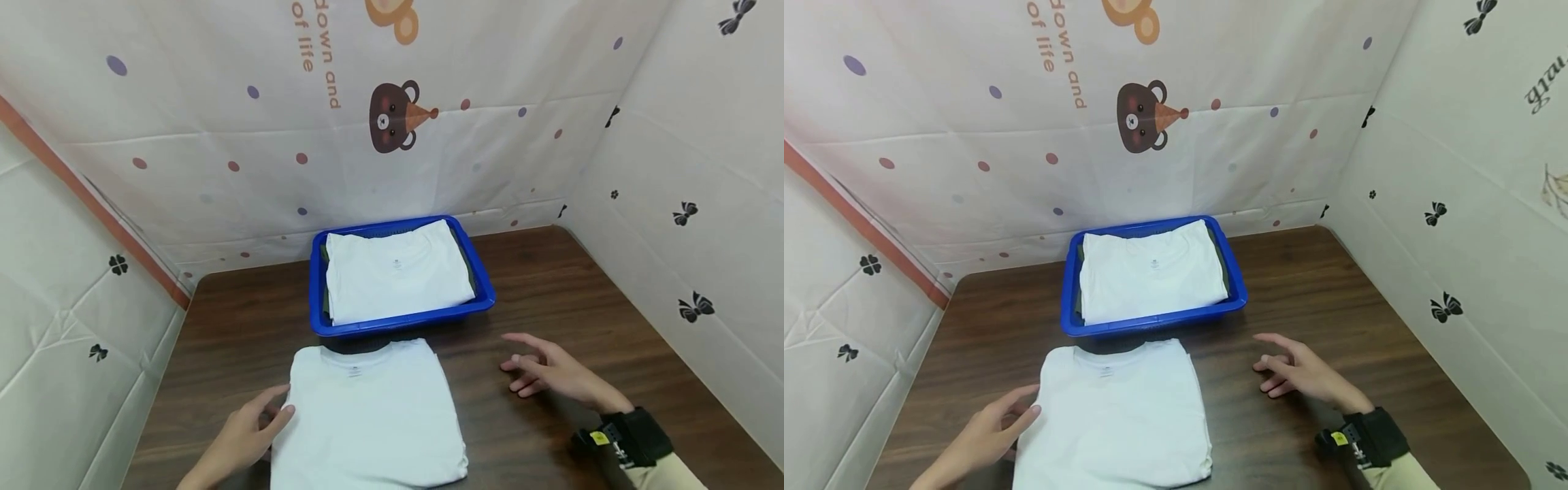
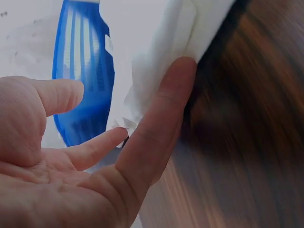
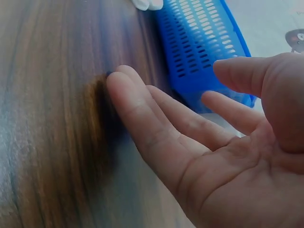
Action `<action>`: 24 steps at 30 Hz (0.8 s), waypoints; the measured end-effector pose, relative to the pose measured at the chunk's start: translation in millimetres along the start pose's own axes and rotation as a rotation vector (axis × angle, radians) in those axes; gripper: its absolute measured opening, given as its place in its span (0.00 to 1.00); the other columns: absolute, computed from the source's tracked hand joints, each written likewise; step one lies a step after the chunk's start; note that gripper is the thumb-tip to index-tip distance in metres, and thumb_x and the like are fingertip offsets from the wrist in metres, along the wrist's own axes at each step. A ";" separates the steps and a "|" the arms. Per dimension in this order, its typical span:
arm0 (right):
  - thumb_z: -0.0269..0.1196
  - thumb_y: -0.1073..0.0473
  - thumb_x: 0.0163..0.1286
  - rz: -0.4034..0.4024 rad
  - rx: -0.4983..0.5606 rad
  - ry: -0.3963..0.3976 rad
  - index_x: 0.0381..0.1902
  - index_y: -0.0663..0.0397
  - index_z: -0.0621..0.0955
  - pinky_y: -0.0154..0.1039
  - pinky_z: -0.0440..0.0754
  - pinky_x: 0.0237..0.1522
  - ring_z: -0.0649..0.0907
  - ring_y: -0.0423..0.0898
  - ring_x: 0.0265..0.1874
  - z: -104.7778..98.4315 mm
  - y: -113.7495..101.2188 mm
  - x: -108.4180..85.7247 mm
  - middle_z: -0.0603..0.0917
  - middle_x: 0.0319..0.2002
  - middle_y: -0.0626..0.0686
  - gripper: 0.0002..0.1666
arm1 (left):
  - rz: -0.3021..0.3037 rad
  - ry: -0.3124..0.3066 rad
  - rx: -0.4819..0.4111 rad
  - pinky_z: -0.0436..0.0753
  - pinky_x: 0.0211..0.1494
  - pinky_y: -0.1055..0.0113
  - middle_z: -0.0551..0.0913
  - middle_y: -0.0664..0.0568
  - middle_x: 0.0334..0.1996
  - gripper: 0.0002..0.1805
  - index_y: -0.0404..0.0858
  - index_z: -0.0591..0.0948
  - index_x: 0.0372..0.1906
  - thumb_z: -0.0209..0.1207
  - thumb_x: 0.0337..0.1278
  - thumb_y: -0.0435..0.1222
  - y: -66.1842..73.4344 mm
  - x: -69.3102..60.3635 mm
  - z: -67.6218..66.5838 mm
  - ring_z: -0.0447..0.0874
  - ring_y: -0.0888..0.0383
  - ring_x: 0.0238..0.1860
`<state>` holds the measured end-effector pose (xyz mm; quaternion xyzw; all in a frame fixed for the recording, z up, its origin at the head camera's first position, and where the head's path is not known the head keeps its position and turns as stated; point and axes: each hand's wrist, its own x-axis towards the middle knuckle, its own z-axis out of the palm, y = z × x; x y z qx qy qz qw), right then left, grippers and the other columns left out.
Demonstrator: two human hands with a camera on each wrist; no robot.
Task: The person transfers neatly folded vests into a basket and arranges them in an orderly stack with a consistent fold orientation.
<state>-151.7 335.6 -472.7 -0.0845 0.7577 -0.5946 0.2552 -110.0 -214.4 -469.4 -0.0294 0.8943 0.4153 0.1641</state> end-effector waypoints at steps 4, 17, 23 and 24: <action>0.53 0.52 0.84 0.021 -0.018 0.017 0.80 0.63 0.53 0.55 0.88 0.42 0.88 0.66 0.42 -0.9 0.1 -1.7 0.82 0.56 0.73 0.38 | 0.039 -0.077 -0.071 0.86 0.26 0.63 0.83 0.48 0.39 0.33 0.34 0.72 0.71 0.62 0.71 0.48 8.6 4.2 9.0 0.82 0.55 0.34; 0.55 0.51 0.82 0.065 -0.110 0.045 0.78 0.64 0.60 0.53 0.89 0.34 0.89 0.62 0.34 8.0 -3.9 -4.0 0.87 0.46 0.65 0.36 | 0.155 -0.151 -0.137 0.85 0.31 0.63 0.84 0.46 0.42 0.33 0.34 0.69 0.74 0.61 0.73 0.46 37.9 15.7 43.7 0.84 0.56 0.36; 0.57 0.50 0.81 0.065 -0.199 0.122 0.76 0.63 0.65 0.49 0.89 0.29 0.88 0.57 0.31 22.7 -10.8 -2.3 0.88 0.44 0.60 0.34 | 0.221 -0.122 -0.097 0.82 0.35 0.67 0.85 0.46 0.44 0.32 0.37 0.70 0.74 0.62 0.72 0.45 48.9 17.0 58.4 0.85 0.59 0.38; 0.58 0.50 0.81 0.070 -0.215 0.140 0.75 0.62 0.66 0.48 0.88 0.29 0.88 0.56 0.31 25.6 -11.6 -2.0 0.88 0.44 0.60 0.33 | 0.226 -0.120 -0.098 0.82 0.35 0.67 0.85 0.46 0.44 0.32 0.38 0.70 0.74 0.62 0.71 0.45 49.9 17.2 60.1 0.85 0.59 0.37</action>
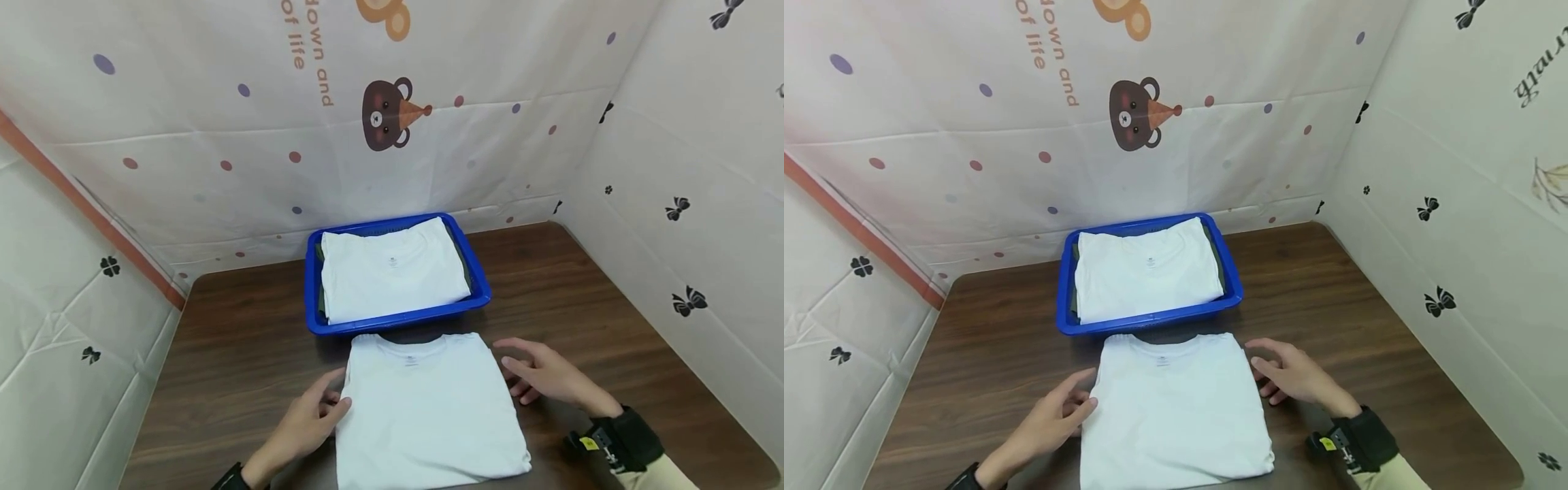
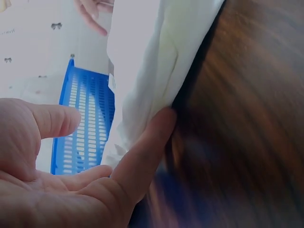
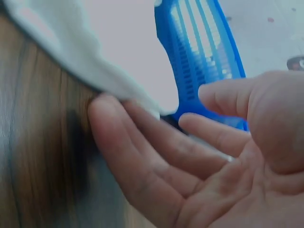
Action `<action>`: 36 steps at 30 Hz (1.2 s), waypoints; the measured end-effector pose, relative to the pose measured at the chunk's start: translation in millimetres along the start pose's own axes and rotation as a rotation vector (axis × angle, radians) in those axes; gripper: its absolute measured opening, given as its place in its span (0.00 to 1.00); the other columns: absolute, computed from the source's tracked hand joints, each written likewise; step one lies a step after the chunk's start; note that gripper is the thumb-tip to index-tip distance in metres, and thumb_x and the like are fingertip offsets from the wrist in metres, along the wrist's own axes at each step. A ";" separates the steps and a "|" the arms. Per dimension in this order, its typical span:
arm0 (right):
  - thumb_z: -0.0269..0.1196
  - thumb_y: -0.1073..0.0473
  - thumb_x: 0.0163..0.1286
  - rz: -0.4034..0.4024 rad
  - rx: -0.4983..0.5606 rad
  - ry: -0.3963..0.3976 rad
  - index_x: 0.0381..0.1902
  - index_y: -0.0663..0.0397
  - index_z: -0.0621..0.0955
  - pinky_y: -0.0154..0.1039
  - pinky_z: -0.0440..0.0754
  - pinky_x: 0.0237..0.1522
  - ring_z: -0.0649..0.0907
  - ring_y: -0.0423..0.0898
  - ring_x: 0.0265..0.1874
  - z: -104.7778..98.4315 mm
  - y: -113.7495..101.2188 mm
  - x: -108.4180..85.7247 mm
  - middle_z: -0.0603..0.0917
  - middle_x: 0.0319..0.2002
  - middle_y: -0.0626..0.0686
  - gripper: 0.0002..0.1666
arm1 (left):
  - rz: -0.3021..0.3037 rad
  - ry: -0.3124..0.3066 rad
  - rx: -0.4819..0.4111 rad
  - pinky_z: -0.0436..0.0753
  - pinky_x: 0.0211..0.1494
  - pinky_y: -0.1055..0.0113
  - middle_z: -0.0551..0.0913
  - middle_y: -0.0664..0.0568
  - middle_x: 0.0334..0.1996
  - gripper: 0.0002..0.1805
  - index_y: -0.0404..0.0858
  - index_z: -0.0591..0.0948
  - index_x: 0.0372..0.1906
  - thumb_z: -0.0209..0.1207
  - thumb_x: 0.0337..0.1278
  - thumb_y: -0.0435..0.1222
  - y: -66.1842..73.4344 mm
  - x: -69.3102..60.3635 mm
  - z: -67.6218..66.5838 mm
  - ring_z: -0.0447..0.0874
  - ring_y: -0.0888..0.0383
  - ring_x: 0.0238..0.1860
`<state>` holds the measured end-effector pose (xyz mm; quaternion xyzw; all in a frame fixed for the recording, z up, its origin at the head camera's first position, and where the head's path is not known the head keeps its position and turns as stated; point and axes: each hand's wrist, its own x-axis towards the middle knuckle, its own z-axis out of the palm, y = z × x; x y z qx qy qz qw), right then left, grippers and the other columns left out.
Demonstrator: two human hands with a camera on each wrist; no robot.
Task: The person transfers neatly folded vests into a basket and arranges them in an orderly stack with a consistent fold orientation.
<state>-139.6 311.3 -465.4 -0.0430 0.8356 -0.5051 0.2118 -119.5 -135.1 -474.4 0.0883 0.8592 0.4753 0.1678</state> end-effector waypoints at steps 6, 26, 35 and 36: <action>0.61 0.54 0.79 -0.010 -0.071 0.050 0.73 0.59 0.70 0.46 0.89 0.30 0.87 0.52 0.36 13.4 -6.7 1.1 0.86 0.48 0.60 0.31 | 0.011 0.004 -0.044 0.82 0.36 0.67 0.85 0.44 0.46 0.33 0.37 0.69 0.74 0.64 0.70 0.42 -1.4 2.3 4.5 0.86 0.58 0.37; 0.64 0.54 0.76 -0.336 -0.264 -0.186 0.70 0.46 0.78 0.36 0.79 0.45 0.80 0.47 0.48 20.9 -4.2 0.0 0.80 0.59 0.55 0.27 | 0.186 -0.182 -0.107 0.78 0.35 0.70 0.84 0.47 0.45 0.21 0.37 0.80 0.65 0.63 0.70 0.37 -11.6 12.7 1.2 0.79 0.63 0.32; 0.64 0.47 0.75 -0.266 -0.380 -0.228 0.77 0.41 0.70 0.64 0.73 0.64 0.68 0.64 0.72 21.8 -5.0 -0.8 0.71 0.74 0.54 0.35 | 0.223 -0.173 0.010 0.78 0.48 0.69 0.83 0.49 0.59 0.26 0.45 0.77 0.71 0.63 0.71 0.41 -19.9 18.2 2.2 0.79 0.64 0.43; 0.65 0.46 0.75 -0.261 -0.383 -0.228 0.78 0.41 0.69 0.65 0.72 0.65 0.68 0.64 0.73 22.2 -4.9 -0.8 0.70 0.75 0.54 0.37 | 0.223 -0.173 0.027 0.77 0.47 0.69 0.84 0.50 0.56 0.27 0.47 0.77 0.71 0.63 0.71 0.42 -20.9 18.5 2.1 0.78 0.65 0.41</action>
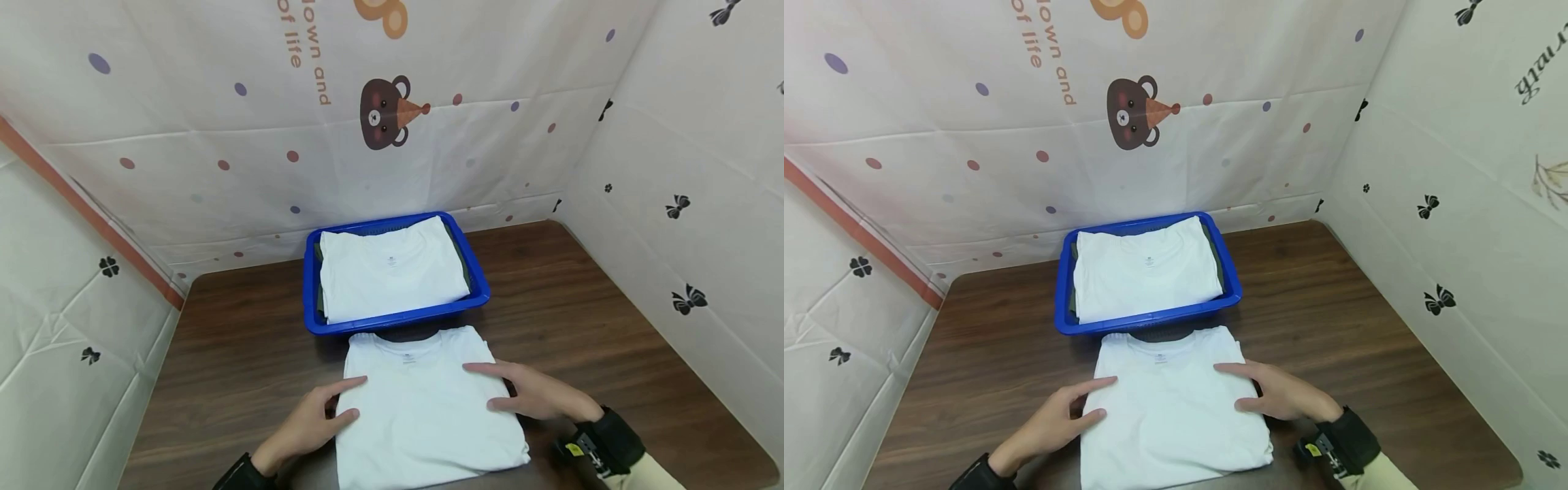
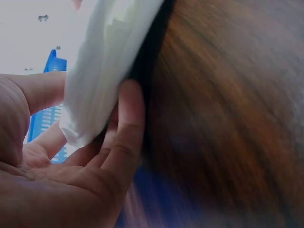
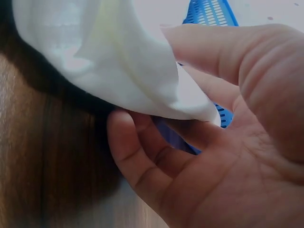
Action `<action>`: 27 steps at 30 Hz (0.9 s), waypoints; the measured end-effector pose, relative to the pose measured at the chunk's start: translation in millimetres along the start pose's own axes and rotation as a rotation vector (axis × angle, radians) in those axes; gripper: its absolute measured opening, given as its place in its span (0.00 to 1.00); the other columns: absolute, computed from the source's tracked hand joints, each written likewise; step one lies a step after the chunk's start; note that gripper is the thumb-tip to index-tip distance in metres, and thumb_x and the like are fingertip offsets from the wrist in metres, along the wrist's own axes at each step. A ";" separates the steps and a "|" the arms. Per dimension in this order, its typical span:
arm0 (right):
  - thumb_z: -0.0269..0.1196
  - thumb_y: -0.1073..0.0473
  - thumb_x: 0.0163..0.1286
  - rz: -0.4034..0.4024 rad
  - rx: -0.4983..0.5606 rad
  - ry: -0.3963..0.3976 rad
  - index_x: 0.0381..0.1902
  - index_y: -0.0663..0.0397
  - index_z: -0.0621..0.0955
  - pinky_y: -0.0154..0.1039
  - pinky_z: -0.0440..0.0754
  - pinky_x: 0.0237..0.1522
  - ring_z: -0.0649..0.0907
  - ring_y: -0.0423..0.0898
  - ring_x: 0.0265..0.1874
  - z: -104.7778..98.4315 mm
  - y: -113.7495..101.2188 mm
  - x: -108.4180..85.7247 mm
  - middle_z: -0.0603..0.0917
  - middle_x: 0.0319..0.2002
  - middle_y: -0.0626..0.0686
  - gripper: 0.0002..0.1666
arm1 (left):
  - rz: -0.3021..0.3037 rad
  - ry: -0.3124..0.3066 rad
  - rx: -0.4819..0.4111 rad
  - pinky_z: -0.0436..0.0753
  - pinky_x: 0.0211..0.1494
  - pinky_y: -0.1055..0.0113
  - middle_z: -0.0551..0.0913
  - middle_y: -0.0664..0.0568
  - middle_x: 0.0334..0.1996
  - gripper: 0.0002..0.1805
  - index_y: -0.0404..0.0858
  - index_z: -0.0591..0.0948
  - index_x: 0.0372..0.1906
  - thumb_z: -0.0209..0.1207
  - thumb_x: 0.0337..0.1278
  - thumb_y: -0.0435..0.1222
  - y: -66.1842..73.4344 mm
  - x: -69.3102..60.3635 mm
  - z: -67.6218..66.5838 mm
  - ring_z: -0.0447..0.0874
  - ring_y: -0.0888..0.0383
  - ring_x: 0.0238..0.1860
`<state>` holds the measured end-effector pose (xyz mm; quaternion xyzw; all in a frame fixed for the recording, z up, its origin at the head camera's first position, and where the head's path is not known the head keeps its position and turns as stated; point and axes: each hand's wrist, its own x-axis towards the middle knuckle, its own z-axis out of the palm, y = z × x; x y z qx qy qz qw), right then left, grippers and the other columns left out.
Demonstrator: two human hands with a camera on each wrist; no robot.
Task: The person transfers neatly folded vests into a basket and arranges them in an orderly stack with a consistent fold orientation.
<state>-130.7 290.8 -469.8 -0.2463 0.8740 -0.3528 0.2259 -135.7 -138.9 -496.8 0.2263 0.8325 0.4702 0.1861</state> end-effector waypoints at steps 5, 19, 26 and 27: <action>0.66 0.45 0.73 0.024 0.000 0.000 0.80 0.43 0.64 0.67 0.68 0.66 0.65 0.64 0.74 1.7 -0.2 2.3 0.67 0.77 0.55 0.43 | -0.029 -0.007 0.057 0.73 0.43 0.68 0.82 0.55 0.46 0.29 0.49 0.73 0.74 0.63 0.71 0.43 -3.5 0.2 -1.5 0.74 0.64 0.37; 0.67 0.47 0.73 0.005 -0.011 0.021 0.80 0.46 0.64 0.70 0.68 0.64 0.65 0.67 0.73 3.7 -0.4 5.0 0.66 0.77 0.59 0.43 | 0.023 0.011 0.058 0.76 0.67 0.54 0.78 0.55 0.68 0.28 0.47 0.77 0.71 0.66 0.67 0.39 1.4 2.3 3.2 0.74 0.50 0.68; 0.66 0.47 0.73 0.008 -0.040 0.013 0.80 0.44 0.65 0.69 0.70 0.64 0.66 0.67 0.73 5.5 0.0 7.4 0.67 0.76 0.60 0.41 | 0.057 -0.003 -0.002 0.79 0.57 0.67 0.82 0.52 0.64 0.23 0.47 0.82 0.66 0.67 0.67 0.38 -1.3 3.5 4.4 0.79 0.61 0.59; 0.66 0.47 0.73 0.010 -0.044 0.015 0.80 0.45 0.65 0.69 0.69 0.64 0.66 0.67 0.73 5.9 0.1 7.6 0.67 0.76 0.61 0.42 | 0.056 -0.003 -0.016 0.80 0.53 0.69 0.83 0.52 0.62 0.22 0.46 0.83 0.65 0.67 0.67 0.38 -1.6 3.5 4.6 0.81 0.63 0.52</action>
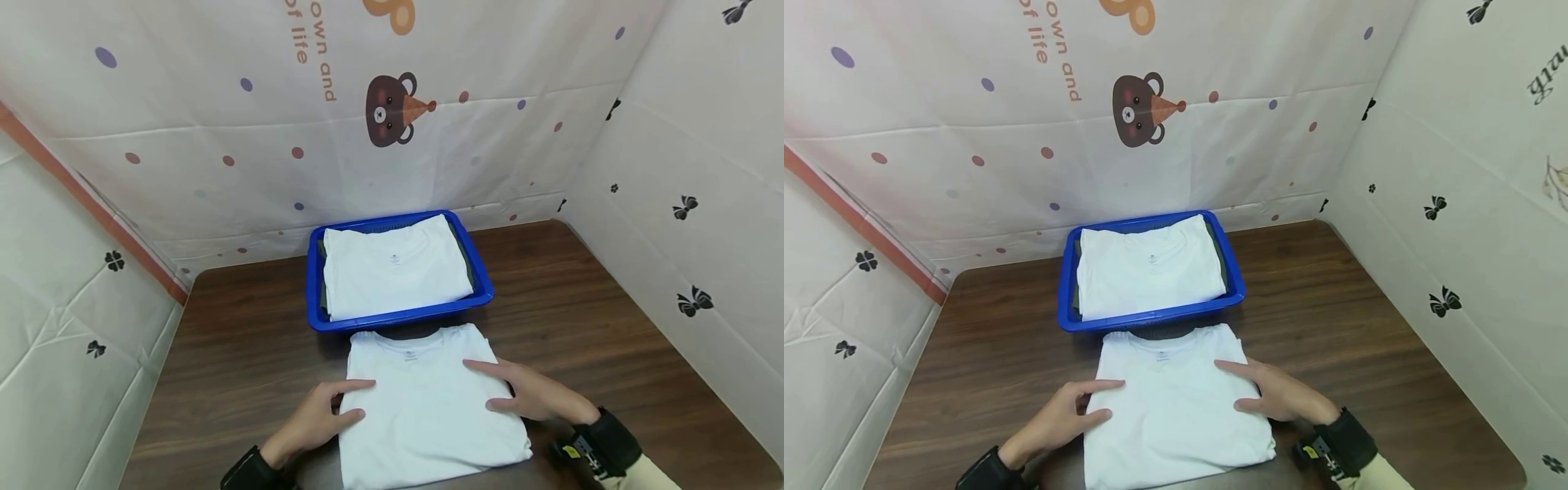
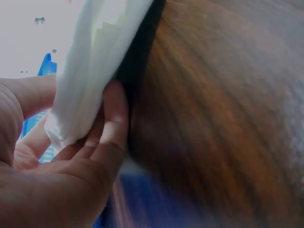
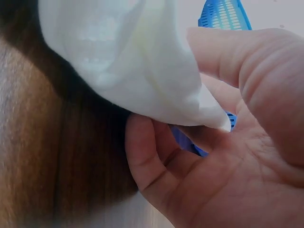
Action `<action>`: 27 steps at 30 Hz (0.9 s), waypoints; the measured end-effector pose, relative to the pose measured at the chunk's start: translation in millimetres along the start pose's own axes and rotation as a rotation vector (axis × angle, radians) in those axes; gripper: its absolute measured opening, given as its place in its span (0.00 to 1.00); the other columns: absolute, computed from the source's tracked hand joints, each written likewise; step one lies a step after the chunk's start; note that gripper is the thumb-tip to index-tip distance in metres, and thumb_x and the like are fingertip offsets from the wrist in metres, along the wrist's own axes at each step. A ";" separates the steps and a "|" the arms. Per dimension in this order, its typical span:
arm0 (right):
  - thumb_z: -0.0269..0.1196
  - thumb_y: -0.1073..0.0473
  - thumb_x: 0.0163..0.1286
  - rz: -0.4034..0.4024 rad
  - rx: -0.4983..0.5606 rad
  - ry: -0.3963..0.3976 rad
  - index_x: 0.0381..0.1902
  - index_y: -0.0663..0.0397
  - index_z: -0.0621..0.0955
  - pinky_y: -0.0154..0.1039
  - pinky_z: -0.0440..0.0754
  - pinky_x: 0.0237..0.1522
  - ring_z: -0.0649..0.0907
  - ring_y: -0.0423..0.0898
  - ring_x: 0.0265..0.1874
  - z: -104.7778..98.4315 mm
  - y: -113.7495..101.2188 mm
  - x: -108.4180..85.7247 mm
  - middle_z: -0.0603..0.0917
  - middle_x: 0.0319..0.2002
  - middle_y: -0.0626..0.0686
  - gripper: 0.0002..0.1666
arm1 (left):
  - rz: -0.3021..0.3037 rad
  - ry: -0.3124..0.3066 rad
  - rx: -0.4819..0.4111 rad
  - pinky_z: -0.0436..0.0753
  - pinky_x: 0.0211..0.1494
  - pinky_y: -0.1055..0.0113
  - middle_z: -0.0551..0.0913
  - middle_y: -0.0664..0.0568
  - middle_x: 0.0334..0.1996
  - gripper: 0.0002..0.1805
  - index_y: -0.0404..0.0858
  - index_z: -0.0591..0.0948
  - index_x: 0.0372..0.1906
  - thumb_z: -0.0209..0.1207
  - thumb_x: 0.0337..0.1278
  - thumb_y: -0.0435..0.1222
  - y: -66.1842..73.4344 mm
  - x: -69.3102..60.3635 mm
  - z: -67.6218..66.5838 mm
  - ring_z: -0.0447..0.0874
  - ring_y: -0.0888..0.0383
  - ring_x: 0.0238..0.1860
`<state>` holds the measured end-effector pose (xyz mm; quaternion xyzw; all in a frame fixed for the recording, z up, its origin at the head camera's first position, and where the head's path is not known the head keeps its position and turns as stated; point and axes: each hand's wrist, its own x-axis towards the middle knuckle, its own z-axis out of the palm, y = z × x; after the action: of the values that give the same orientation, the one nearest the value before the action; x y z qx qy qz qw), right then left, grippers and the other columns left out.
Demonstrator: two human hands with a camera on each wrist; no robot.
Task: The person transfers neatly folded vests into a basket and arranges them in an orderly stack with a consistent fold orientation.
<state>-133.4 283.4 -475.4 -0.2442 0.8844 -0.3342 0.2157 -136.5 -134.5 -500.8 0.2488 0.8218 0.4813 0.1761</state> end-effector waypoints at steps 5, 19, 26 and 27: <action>0.66 0.48 0.74 0.008 -0.016 0.017 0.81 0.50 0.62 0.70 0.67 0.65 0.64 0.68 0.74 1.8 0.2 -0.9 0.65 0.77 0.63 0.44 | -0.006 0.013 -0.058 0.71 0.31 0.75 0.85 0.50 0.42 0.19 0.43 0.86 0.60 0.68 0.64 0.34 0.4 0.0 2.0 0.66 0.70 0.22; 0.68 0.49 0.72 -0.030 -0.023 0.044 0.83 0.50 0.54 0.70 0.66 0.65 0.60 0.68 0.76 1.1 -7.7 -12.0 0.57 0.80 0.63 0.52 | -0.047 0.074 -0.087 0.62 0.21 0.76 0.59 0.62 0.14 0.19 0.42 0.87 0.58 0.69 0.61 0.33 6.6 -9.0 4.2 0.57 0.71 0.15; 0.70 0.45 0.69 -0.035 -0.041 0.053 0.83 0.48 0.56 0.65 0.72 0.65 0.65 0.66 0.73 -5.1 -21.3 -22.6 0.61 0.78 0.63 0.53 | -0.085 0.041 -0.095 0.65 0.20 0.76 0.66 0.64 0.16 0.20 0.42 0.86 0.59 0.69 0.62 0.34 22.1 -17.3 -1.6 0.59 0.71 0.15; 0.70 0.44 0.68 -0.032 -0.039 0.047 0.83 0.47 0.56 0.64 0.72 0.64 0.66 0.66 0.73 -7.0 -24.2 -24.0 0.62 0.78 0.63 0.54 | -0.093 0.032 -0.100 0.65 0.20 0.76 0.66 0.64 0.16 0.20 0.43 0.86 0.59 0.69 0.62 0.34 25.0 -18.4 -3.1 0.59 0.70 0.15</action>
<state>-111.3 284.7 -448.5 -0.2548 0.8916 -0.3257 0.1846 -117.2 -137.0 -476.4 0.1934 0.8102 0.5169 0.1974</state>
